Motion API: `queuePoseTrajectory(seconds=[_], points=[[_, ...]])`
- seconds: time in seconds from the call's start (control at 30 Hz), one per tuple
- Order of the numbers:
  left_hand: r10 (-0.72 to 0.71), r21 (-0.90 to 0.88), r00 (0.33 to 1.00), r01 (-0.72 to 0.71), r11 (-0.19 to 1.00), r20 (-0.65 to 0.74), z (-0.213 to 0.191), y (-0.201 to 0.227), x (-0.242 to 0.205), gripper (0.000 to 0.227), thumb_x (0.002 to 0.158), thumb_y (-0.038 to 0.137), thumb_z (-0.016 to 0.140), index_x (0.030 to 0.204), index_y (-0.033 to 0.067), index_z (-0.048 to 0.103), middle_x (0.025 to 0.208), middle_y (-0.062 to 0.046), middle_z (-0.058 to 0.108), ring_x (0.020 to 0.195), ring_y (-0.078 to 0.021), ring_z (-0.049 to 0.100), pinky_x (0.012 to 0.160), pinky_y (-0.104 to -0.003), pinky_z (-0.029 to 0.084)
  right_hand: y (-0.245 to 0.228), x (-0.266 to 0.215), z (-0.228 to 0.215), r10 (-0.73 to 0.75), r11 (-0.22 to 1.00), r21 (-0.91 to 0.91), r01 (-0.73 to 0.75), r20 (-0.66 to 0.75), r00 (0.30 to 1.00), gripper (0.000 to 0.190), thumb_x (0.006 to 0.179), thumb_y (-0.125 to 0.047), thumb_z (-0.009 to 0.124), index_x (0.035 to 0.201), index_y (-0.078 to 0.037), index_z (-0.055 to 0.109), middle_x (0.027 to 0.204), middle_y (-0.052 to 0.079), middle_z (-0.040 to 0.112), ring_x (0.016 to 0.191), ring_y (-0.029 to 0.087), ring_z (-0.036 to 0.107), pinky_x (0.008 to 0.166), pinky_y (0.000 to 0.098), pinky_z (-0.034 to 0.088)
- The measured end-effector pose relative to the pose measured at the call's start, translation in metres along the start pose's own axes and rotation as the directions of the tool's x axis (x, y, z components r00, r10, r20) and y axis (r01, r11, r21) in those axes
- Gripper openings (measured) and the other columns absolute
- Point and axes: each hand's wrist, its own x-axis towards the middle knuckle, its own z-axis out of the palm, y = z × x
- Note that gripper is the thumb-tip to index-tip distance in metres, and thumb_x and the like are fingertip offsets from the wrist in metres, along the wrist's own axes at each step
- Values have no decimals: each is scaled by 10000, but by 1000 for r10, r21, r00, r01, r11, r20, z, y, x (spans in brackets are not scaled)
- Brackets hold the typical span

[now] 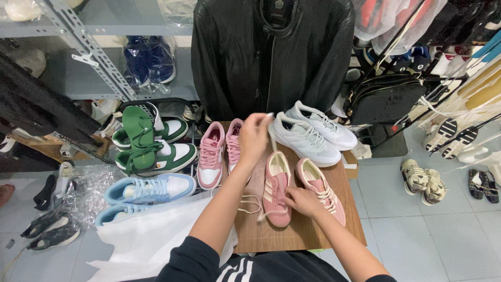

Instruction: The person laces two pink sneakers on a wooden table by threading the laces through the eyelets and pulling them tight.

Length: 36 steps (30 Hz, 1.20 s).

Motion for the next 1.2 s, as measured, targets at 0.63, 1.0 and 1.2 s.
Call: queuePoseTrajectory(seconds=[0.63, 1.0, 1.2], points=[[24, 634, 865, -387, 669, 502, 43, -161, -226, 1321, 515, 461, 970, 1522, 32, 229, 1472, -229, 382, 1345, -414, 385, 1103, -539, 324, 50, 14, 26, 408, 465, 854, -236, 30, 912, 291, 1038, -220, 524, 889, -51, 707, 655, 16, 630, 514, 107, 530, 449, 263, 350], [-162, 673, 920, -134, 728, 358, 38, -150, -233, 1242, 485, 560, 949, 1434, 44, 335, 1455, -186, 400, 1346, -372, 421, 1028, -512, 377, 36, 17, -208, 496, 513, 833, 205, -483, 721, 250, 1052, -128, 464, 1044, 3, 677, 741, 56, 648, 638, 127, 588, 587, 292, 487], [-126, 713, 895, -249, 655, 428, 21, -140, -227, 759, 735, 621, 783, 1187, 32, 625, 1332, -194, 533, 1250, -371, 476, 980, -600, 342, 34, 15, -248, 479, 391, 890, 235, -415, 774, 321, 1026, -91, 547, 1340, -25, 560, 1026, 46, 696, 957, 157, 722, 814, 328, 610]])
